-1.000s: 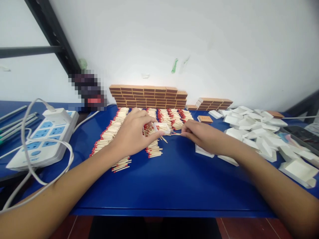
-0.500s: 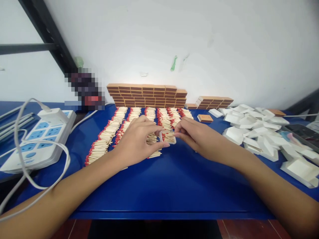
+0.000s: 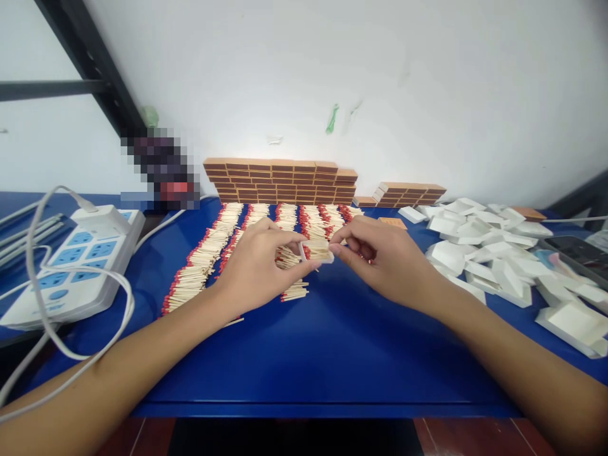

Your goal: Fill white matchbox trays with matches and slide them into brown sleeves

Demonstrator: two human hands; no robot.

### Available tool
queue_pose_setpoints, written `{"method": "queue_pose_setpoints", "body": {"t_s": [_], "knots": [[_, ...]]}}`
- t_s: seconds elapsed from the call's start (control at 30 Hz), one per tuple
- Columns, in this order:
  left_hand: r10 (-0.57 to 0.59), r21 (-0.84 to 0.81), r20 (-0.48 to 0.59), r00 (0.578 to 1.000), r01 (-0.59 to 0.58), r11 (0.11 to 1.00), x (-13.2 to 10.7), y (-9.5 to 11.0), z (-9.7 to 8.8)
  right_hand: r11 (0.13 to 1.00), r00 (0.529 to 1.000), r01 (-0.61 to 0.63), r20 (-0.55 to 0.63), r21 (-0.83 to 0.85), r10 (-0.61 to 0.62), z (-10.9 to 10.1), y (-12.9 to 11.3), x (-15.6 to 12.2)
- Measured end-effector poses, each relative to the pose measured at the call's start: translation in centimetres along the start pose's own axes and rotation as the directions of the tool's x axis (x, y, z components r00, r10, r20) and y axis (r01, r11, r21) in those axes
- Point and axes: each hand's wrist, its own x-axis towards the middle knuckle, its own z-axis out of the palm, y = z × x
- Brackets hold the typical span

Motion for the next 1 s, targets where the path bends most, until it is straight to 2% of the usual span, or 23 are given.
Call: {"method": "queue_pose_setpoints", "body": {"t_s": [0.13, 0.27, 0.43, 0.53, 0.67, 0.73, 0.87, 1.0], "knots": [[-0.086, 0.076, -0.091, 0.992, 0.093, 0.993, 0.3, -0.2, -0.4, 0.993, 0.992, -0.117, -0.052, 0.0, 0.117, 0.8, 0.2, 0.0], [-0.141, 0.117, -0.131, 0.981, 0.157, 0.981, 0.4, -0.3, -0.5, 0.979, 0.977, -0.203, 0.056, -0.011, 0.204, 2.5, 0.4, -0.2], [-0.17, 0.114, -0.128, 0.977, 0.185, 0.976, 0.5, -0.2, -0.4, 0.973, 0.956, -0.23, 0.18, -0.023, 0.23, 3.5, 0.3, 0.0], [-0.168, 0.114, -0.125, 0.978, 0.182, 0.977, 0.5, -0.1, -0.5, 0.966, 0.934, -0.245, 0.247, -0.085, 0.258, 2.8, 0.4, 0.0], [-0.164, 0.123, -0.112, 0.98, 0.177, 0.976, 0.5, -0.3, -0.6, 0.946, 0.886, -0.279, 0.336, -0.167, 0.321, 0.9, 1.2, -0.2], [-0.153, 0.139, -0.109, 0.982, 0.168, 0.976, 0.5, -0.4, -0.5, 0.942, 0.876, -0.284, 0.351, -0.18, 0.331, 0.0, 1.9, -0.4], [-0.127, 0.153, -0.093, 0.988, 0.14, 0.978, 0.4, -0.6, -0.3, 0.95, 0.881, -0.268, 0.358, -0.159, 0.309, -0.9, 3.3, -0.7], [-0.107, 0.151, -0.077, 0.991, 0.118, 0.982, 0.3, -0.7, -0.2, 0.97, 0.898, -0.219, 0.367, -0.105, 0.242, -0.6, 3.2, -0.8]]}}
